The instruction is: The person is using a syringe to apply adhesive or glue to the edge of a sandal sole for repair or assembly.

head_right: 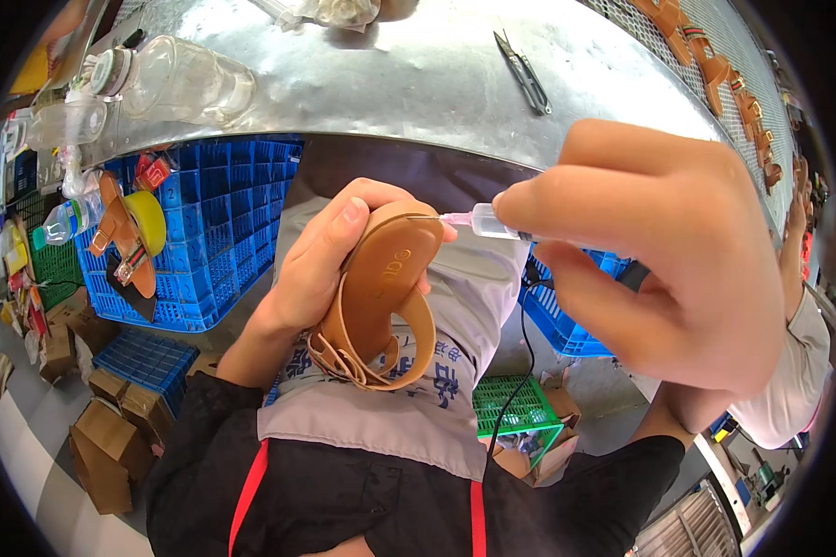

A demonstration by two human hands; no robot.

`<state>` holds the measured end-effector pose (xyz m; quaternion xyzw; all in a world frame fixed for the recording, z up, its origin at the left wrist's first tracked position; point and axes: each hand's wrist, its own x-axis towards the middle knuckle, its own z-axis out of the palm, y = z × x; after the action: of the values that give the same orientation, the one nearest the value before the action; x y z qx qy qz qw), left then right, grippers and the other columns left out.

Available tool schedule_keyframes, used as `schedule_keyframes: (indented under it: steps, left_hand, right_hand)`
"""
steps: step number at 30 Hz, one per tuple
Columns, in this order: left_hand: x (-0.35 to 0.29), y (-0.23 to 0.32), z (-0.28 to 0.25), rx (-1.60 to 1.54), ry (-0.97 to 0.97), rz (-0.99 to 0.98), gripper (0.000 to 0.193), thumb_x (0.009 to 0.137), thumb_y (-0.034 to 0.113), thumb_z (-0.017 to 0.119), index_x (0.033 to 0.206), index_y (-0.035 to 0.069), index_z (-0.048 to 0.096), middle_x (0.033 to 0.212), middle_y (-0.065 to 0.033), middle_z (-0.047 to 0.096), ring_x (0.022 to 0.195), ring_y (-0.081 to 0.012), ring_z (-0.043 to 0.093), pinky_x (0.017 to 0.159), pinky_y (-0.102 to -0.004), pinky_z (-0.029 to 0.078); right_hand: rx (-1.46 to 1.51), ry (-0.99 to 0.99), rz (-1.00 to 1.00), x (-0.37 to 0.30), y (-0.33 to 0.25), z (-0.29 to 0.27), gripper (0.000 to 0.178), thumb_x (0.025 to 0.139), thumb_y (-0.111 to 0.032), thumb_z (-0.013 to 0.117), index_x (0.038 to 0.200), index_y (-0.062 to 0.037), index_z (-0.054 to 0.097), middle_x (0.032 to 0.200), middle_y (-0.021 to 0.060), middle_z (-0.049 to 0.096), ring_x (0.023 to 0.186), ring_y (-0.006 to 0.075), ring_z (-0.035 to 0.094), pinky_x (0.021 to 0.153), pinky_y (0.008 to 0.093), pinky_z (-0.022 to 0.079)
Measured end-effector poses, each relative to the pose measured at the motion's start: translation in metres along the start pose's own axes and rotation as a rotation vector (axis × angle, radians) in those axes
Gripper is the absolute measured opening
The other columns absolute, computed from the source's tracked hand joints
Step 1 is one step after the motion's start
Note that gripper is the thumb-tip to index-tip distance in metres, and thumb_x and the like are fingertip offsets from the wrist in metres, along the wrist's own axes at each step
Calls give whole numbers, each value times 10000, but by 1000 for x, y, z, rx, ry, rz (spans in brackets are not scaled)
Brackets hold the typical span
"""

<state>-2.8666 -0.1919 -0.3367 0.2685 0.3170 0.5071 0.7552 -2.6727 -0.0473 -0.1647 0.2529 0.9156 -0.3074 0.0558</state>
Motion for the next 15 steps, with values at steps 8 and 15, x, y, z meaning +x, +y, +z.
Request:
schedule_keyframes:
  steps: [8,15]
  left_hand:
    - [2,0,-4,-72,-61,0,465,1117,408,303,1214,-4,496,1229,-256,658,846,-237,698,767,-367,590]
    - [-1,-1,0,0,-34,27,459,1117,399,308,1237,-8,484,1237,-259,655,848,-235,691,779,-369,587]
  right_hand:
    - [-43,133,-86,-17,6,22,445,622,94,657,1043,-19,747,797,98,639,641,209,640,551,292,459]
    - [5,90,23,-18,-4,17,420,644,87,640,1048,21,733,768,113,627,628,215,633,543,292,452]
